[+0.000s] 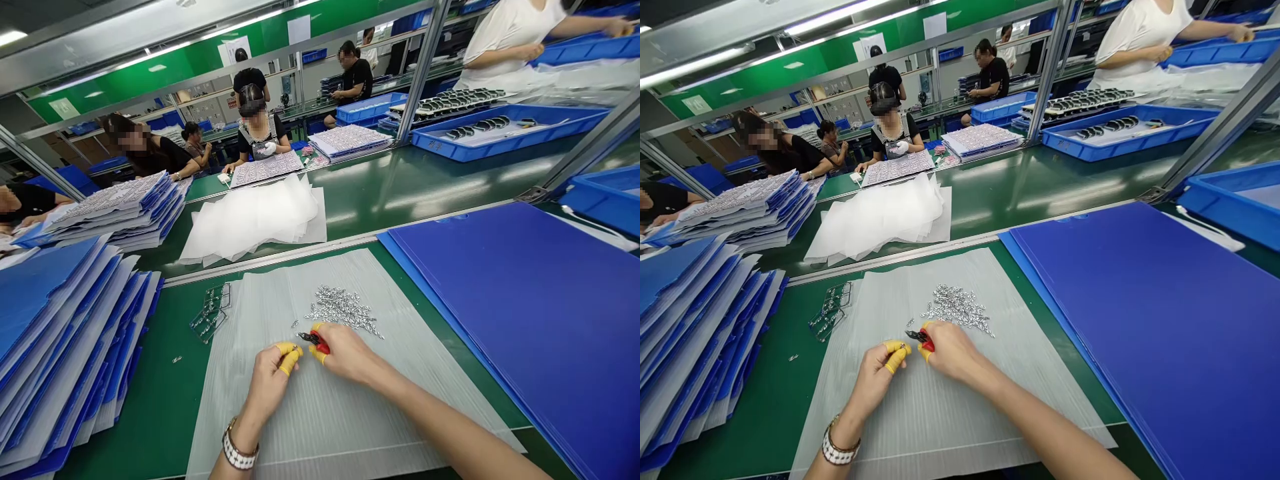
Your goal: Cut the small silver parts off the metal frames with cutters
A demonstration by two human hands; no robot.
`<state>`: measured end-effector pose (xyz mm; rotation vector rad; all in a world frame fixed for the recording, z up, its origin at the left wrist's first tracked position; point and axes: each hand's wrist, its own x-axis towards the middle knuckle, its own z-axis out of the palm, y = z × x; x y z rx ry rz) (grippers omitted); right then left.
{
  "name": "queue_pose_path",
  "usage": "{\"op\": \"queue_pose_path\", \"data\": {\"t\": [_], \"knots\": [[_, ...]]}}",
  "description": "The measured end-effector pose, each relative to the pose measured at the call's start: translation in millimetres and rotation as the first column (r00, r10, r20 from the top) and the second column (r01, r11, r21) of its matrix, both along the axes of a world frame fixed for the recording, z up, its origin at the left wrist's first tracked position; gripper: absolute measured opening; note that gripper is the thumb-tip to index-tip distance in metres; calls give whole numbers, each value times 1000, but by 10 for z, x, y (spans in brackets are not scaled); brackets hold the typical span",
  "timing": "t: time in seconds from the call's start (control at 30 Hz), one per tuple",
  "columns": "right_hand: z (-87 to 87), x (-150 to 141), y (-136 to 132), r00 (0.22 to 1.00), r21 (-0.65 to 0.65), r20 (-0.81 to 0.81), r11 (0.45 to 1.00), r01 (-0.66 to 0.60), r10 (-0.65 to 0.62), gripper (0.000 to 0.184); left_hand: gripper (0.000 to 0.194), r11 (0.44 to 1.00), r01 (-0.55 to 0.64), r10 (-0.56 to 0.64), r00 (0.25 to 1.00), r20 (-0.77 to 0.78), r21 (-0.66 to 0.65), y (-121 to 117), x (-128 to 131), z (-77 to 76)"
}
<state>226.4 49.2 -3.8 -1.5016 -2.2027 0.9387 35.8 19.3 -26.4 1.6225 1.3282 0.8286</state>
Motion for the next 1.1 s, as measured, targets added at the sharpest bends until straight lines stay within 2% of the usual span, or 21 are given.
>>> {"op": "queue_pose_path", "data": {"t": [0.07,0.13,0.33,0.73,1.1], "knots": [[43,58,-20,987,125,163,992,-31,10,7,20,991,32,-24,998,-64,127,-24,-34,-3],[67,92,-48,968,192,249,978,-76,26,5,20,974,67,-39,991,-131,217,-40,-62,-6],[97,75,-114,933,278,355,945,-174,68,14,20,918,144,-35,957,-286,369,-54,-86,39],[182,22,-141,895,300,440,926,-229,79,17,23,884,207,-7,902,-431,419,-89,-90,91],[146,7,-160,884,293,461,926,-237,80,14,24,854,261,12,855,-518,450,-100,-104,117]]}}
